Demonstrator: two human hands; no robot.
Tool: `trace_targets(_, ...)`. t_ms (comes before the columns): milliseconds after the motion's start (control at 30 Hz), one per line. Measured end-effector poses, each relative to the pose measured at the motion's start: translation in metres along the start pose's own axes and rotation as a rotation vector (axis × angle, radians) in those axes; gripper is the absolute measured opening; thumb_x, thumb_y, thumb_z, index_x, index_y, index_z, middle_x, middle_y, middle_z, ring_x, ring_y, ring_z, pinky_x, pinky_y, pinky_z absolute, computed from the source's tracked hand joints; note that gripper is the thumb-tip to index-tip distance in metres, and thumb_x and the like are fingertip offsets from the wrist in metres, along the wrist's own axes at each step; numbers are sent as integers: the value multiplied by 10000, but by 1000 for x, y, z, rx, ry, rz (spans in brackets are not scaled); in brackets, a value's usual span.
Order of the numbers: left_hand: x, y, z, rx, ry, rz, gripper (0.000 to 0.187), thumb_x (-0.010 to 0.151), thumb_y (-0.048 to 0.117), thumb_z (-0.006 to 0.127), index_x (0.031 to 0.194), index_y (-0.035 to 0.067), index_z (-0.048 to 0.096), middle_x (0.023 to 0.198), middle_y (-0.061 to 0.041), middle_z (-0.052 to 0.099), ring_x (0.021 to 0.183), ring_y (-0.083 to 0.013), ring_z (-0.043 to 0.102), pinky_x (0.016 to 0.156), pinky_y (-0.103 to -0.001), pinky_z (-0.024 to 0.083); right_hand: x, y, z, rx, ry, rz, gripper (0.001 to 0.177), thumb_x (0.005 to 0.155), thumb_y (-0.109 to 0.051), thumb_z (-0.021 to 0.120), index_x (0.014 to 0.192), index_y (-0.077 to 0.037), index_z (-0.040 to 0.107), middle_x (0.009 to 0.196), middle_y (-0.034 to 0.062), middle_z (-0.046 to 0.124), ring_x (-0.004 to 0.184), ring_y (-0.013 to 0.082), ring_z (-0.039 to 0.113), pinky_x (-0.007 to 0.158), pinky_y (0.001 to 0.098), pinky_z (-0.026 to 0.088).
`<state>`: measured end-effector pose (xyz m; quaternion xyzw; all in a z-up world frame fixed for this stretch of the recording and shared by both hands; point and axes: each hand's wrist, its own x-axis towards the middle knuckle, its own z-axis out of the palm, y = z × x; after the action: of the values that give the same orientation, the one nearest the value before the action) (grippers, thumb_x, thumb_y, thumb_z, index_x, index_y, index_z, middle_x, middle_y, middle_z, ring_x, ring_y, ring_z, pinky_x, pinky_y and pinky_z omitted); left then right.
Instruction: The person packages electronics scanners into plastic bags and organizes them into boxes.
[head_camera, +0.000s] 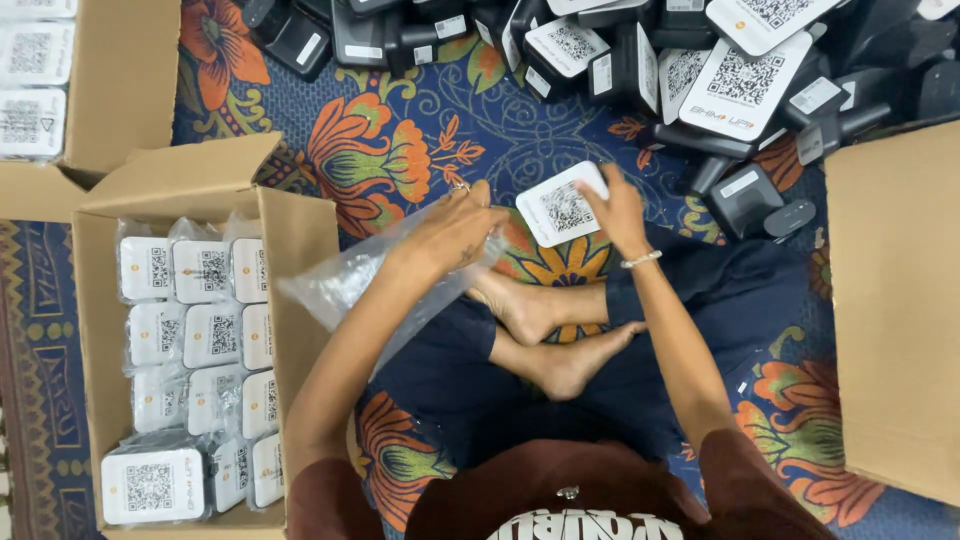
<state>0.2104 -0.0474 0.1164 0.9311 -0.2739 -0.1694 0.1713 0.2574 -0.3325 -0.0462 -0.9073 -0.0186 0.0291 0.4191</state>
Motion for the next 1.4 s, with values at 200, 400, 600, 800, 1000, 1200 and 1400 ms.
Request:
trace_targets(200,2,6,3,-20,19,13,163,843,28,608,965,87,697,1084,-203,564,1057,-433,590,901,-522,486,-14,54,-1,1289,-41,483,427,1051,-399,651,1241,-19,687,1168,114,747,991,197,722,817,300,594)
trace_targets(400,7,30,-5,-34,-6,33,255,835,-13,579,995,131,717,1073,-187,540,1044,-412,571,887,-501,484,-18,112,59,1804,-417,696,466,1045,-435,442,1122,-33,666,945,146,721,621,226,625,478,294,504)
trace_targets(600,4,47,-12,-45,26,133,298,727,-23,658,993,109,683,1076,-171,531,1056,-398,562,895,-498,475,-35,104,85,1580,-486,896,454,1061,-392,443,1129,3,656,930,147,708,608,197,645,464,252,514)
trace_targets(800,1,56,-3,-75,23,143,243,763,-22,663,972,102,667,1085,-177,526,1057,-402,560,876,-499,465,-47,73,81,1494,-594,739,335,1090,-337,499,1158,-58,670,848,95,714,563,172,661,453,260,539)
trace_targets(1000,1,64,5,-165,-1,230,216,836,20,645,1033,107,661,1057,-176,526,1014,-386,577,873,-473,475,-52,-12,35,1418,-596,664,517,1082,-494,434,1126,-23,641,901,101,739,665,202,726,538,314,600)
trace_targets(1200,-3,65,-6,-122,-8,193,277,766,-15,632,1012,108,664,1086,-184,544,985,-386,587,850,-473,484,-67,24,42,1298,-440,571,461,1084,-431,460,1202,-24,642,1006,80,757,800,156,739,679,290,603)
trace_targets(1400,5,53,34,-74,-83,87,154,912,72,618,1054,97,674,1122,-184,574,1077,-382,595,912,-481,486,-78,22,24,1069,-287,306,357,1082,-327,540,1242,-21,630,1056,37,720,900,86,689,781,248,560)
